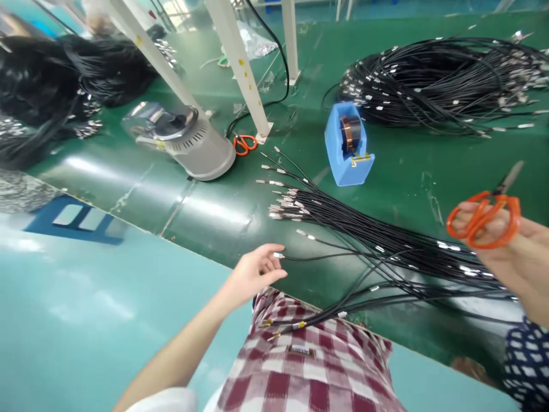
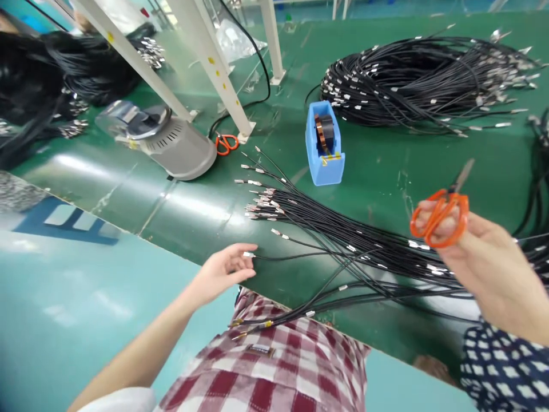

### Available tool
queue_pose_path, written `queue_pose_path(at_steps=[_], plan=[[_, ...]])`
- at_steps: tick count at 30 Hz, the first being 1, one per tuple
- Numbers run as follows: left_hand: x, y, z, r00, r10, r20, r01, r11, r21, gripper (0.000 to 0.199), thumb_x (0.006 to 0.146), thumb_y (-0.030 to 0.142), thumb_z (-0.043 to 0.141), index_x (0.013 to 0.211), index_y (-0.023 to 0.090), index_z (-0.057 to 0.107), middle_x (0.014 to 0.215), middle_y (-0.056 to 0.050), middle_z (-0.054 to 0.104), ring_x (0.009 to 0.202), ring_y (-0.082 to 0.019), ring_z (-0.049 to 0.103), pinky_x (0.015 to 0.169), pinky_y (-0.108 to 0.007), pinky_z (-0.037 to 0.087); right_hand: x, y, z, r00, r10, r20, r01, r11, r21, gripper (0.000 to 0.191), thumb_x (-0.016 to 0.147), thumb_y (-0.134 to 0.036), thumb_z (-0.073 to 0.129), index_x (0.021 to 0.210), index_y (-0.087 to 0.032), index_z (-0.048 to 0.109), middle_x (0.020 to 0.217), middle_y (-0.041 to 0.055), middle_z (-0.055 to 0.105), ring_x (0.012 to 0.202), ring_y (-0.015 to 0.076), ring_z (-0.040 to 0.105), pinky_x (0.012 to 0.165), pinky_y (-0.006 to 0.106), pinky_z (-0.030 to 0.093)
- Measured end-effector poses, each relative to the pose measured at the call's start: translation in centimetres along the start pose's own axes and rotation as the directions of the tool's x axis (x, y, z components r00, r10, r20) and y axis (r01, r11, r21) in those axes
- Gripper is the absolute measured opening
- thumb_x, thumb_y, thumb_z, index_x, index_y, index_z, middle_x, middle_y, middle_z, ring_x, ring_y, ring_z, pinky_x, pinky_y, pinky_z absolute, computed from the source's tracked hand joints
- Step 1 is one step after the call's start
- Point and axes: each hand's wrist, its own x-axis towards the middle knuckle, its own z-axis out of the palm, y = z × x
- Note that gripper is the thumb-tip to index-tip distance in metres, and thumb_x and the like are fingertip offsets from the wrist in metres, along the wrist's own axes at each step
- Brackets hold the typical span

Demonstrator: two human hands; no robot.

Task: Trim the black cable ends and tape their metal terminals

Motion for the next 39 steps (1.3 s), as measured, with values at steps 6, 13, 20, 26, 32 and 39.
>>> queue_pose_path(at_steps=[6,13,20,26,32,39], plan=[[1.4,0.1,5.0,0.99,0.059,-0.132,-0.111,0.894,-0.435,0.024,0.085,0.036,0.071,0.094,0.013,0.07,0.076,-0.006,0.071,0.053,-0.013,0.063,0.05,-0.027,0.052,-2.5,-8.2,6.1,0.901,0.147,0.409,-0.389,0.693,0.607,0.033,0.081,-0.064,0.068,0.086,-0.031,0.069,0.066,0.0045,0.062,0.057,0.019,0.057,0.055,0.035,0.048],[2.0,6.0,6.4,0.852,0.524,0.01,-0.488,0.801,-0.345,0.022,0.096,0.037,0.06,0.097,0.019,0.074,0.09,-0.009,0.076,0.092,-0.021,0.07,0.091,-0.041,0.056,-4.5,-7.8,6.9,0.866,-0.069,0.496,-0.31,0.704,0.639,0.041,0.092,-0.06,0.057,0.113,-0.028,0.072,0.066,0.0016,0.06,0.06,0.0161,0.054,0.063,0.032,0.044],[1.3,8.1,10.0,0.792,0.518,0.325,-0.51,0.852,-0.114,0.016,0.093,0.022,0.06,0.092,0.017,0.076,0.084,-0.006,0.076,0.069,-0.015,0.067,0.062,-0.024,0.051,-7.0,-9.4,3.6,0.917,0.089,0.388,-0.288,0.822,0.492,0.045,0.071,-0.061,0.079,0.092,-0.025,0.062,0.082,0.0031,0.062,0.076,0.0205,0.06,0.071,0.034,0.05],[0.3,7.6,11.1,0.749,0.573,0.333,-0.621,0.782,0.049,0.016,0.095,0.018,0.058,0.099,0.018,0.074,0.071,0.0,0.063,0.061,-0.011,0.054,0.058,-0.023,0.043,-8.5,-10.8,5.4,0.951,0.226,0.208,-0.307,0.753,0.582,0.034,0.076,-0.032,0.081,0.078,-0.024,0.048,0.074,-0.0017,0.064,0.066,0.0145,0.06,0.066,0.03,0.051],[-0.4,7.2,10.9,0.751,0.632,0.189,-0.658,0.74,0.138,0.011,0.091,0.016,0.067,0.096,0.023,0.075,0.067,0.003,0.06,0.062,-0.011,0.05,0.062,-0.023,0.041,-9.4,-9.5,6.1,0.957,0.176,0.229,-0.27,0.829,0.49,0.027,0.081,-0.039,0.076,0.081,-0.024,0.053,0.074,-0.0015,0.06,0.065,0.0139,0.056,0.064,0.028,0.046],[-0.6,6.9,10.3,0.727,0.653,0.212,-0.686,0.703,0.186,0.01,0.09,0.012,0.067,0.096,0.019,0.072,0.074,0.001,0.062,0.068,-0.011,0.054,0.062,-0.021,0.044,-8.5,-8.9,1.7,0.897,-0.121,0.425,0.236,0.945,-0.228,0.037,0.076,-0.044,0.079,0.065,-0.022,0.052,0.05,-0.007,0.05,0.046,0.0083,0.037,0.057,0.027,0.029]])
